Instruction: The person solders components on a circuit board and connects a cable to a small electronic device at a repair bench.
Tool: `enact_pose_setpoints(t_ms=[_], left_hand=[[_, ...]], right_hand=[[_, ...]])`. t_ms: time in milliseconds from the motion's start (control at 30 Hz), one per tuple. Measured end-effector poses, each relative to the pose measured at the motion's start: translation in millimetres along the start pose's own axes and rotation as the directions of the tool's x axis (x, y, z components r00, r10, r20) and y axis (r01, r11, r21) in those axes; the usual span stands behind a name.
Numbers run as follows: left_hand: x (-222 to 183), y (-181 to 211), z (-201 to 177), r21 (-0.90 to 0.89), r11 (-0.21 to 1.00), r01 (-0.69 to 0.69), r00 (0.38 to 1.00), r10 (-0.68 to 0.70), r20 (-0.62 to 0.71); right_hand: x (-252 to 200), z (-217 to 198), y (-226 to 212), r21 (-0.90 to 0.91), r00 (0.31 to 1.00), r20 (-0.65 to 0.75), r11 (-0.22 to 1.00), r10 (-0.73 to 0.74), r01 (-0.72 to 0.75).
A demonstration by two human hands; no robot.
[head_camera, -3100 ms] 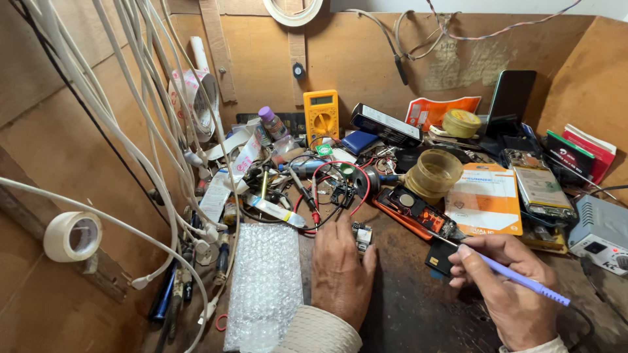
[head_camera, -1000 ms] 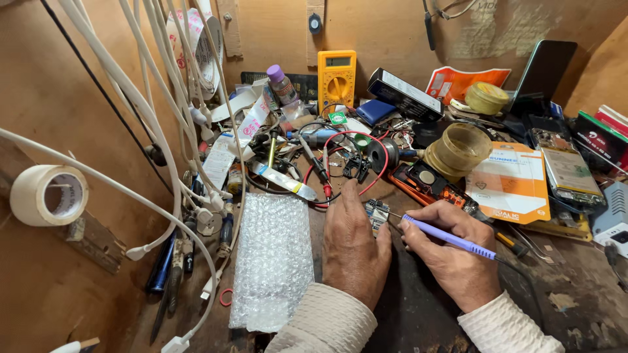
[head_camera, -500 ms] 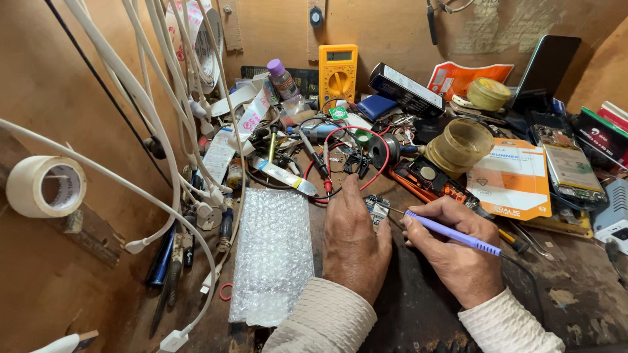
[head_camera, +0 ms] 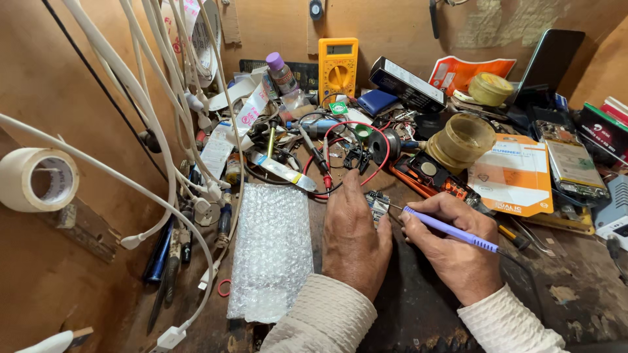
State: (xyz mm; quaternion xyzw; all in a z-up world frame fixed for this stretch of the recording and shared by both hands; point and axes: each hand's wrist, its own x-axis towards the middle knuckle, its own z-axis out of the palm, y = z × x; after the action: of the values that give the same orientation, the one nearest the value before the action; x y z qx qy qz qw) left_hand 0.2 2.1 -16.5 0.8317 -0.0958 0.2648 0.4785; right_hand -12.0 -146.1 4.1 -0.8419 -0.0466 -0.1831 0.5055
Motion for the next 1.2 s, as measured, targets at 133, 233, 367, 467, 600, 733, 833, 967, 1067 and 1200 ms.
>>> enact_pose_setpoints(t_ms=[133, 233, 367, 467, 600, 733, 833, 967, 1067, 1200], left_hand=[[1, 1, 1, 0.021, 1.0, -0.019, 1.0, 0.019, -0.018], [2, 2, -2, 0.007, 0.999, 0.048, 0.998, -0.048, 0.039], [1, 1, -1, 0.0, 1.0, -0.026, 0.999, 0.026, -0.028], [1, 2, -3, -0.024, 1.0, -0.011, 1.0, 0.011, -0.011], [4, 6, -5, -0.021, 0.999, 0.048, 0.999, -0.047, 0.027], [3, 6, -6, -0.027, 0.998, 0.06, 0.997, -0.059, 0.041], [1, 4, -5, -0.022, 0.999, 0.026, 0.999, -0.026, 0.023], [-2, -1, -1, 0.013, 0.999, -0.04, 0.999, 0.04, -0.004], [-3, -5, -1, 0.014, 0.993, -0.116, 0.991, 0.116, -0.059], [3, 1, -6, -0.057, 0.996, 0.069, 0.997, -0.066, 0.048]], right_hand=[[0, 0, 2, -0.06, 0.999, -0.022, 0.998, -0.032, 0.031], [0, 0, 2, 0.002, 1.0, -0.012, 1.0, -0.001, 0.001], [1, -1, 5, 0.087, 0.997, 0.002, 0.994, 0.071, -0.071], [1, -1, 4, 0.055, 0.998, -0.004, 0.996, 0.065, -0.065], [1, -1, 2, 0.034, 0.998, 0.002, 0.998, 0.059, -0.059], [1, 0, 6, 0.019, 0.999, 0.002, 0.999, 0.033, -0.033], [1, -1, 9, 0.044, 1.0, -0.011, 0.999, 0.005, -0.005], [1, -4, 5, 0.139, 0.995, -0.099, 0.99, 0.026, -0.012], [0, -3, 3, 0.142, 0.988, -0.152, 0.99, 0.042, -0.02], [3, -2, 11, 0.228, 0.986, -0.167, 0.973, 0.005, 0.033]])
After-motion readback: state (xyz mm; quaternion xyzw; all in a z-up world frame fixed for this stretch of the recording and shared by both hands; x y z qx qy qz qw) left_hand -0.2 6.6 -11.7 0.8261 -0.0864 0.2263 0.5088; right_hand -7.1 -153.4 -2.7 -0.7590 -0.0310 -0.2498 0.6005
